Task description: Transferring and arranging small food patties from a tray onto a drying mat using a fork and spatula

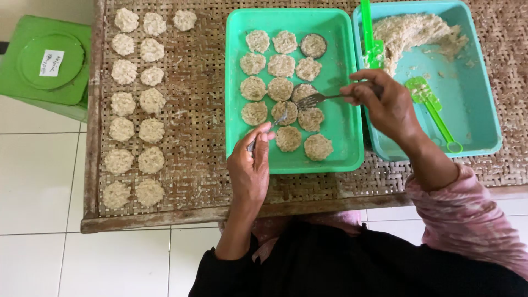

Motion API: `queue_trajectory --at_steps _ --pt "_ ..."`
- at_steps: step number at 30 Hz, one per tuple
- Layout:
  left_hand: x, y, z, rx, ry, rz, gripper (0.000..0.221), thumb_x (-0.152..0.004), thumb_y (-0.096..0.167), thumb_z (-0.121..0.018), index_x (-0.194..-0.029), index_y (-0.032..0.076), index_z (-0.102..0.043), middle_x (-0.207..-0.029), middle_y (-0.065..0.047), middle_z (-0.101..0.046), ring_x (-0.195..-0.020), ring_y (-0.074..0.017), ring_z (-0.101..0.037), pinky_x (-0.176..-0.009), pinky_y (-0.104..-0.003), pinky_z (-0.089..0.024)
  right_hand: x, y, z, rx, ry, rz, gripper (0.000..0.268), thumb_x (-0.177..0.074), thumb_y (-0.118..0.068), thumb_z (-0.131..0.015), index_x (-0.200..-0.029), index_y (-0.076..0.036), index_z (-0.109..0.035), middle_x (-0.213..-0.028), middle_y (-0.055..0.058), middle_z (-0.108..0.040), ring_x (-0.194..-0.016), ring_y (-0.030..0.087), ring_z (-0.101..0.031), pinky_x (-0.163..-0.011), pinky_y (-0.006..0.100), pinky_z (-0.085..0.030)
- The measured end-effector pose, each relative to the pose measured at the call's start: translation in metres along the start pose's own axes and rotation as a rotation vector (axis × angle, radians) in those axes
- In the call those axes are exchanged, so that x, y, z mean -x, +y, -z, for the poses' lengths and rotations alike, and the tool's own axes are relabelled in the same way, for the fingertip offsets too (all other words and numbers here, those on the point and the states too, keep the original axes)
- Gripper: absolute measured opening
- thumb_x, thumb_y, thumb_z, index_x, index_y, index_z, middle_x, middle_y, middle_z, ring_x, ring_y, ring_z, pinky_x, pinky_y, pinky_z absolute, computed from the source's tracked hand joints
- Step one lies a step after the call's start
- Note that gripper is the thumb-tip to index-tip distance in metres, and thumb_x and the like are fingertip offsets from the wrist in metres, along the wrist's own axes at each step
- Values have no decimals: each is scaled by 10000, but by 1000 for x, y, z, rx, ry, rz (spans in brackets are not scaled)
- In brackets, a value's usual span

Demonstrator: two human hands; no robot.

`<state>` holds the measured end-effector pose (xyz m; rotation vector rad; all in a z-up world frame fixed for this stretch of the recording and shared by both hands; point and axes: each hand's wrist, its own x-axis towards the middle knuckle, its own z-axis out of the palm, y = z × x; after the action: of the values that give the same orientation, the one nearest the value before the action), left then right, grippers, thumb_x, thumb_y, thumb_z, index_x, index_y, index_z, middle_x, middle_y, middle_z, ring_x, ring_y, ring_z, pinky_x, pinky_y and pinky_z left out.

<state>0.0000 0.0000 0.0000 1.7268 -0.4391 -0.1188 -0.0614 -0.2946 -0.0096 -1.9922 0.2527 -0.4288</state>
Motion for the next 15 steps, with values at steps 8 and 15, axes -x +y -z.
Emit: queue_trajectory --at_steps 8,15 --pt "7 3 -6 21 -20 -29 280 -1072 186 -542 -1286 69 -679 -1061 -211 -765 -998 -347 -749 -850 -439 -586 -5 -5 1 -235 104 -201 213 -1095 -10 -473 -1294 47 -523 -1044 184 -699 -895 190 -718 -865 304 -646" --pt "-1 -7 -8 40 62 -100 261 -1043 156 -564 -1280 64 -620 -1093 -159 -786 -668 -122 -695 -407 -209 -445 16 -31 17 26 37 93 134 -1138 -88 -477 -1174 9 -561 -1060 181 -661 -881 245 -662 -794 347 -636"
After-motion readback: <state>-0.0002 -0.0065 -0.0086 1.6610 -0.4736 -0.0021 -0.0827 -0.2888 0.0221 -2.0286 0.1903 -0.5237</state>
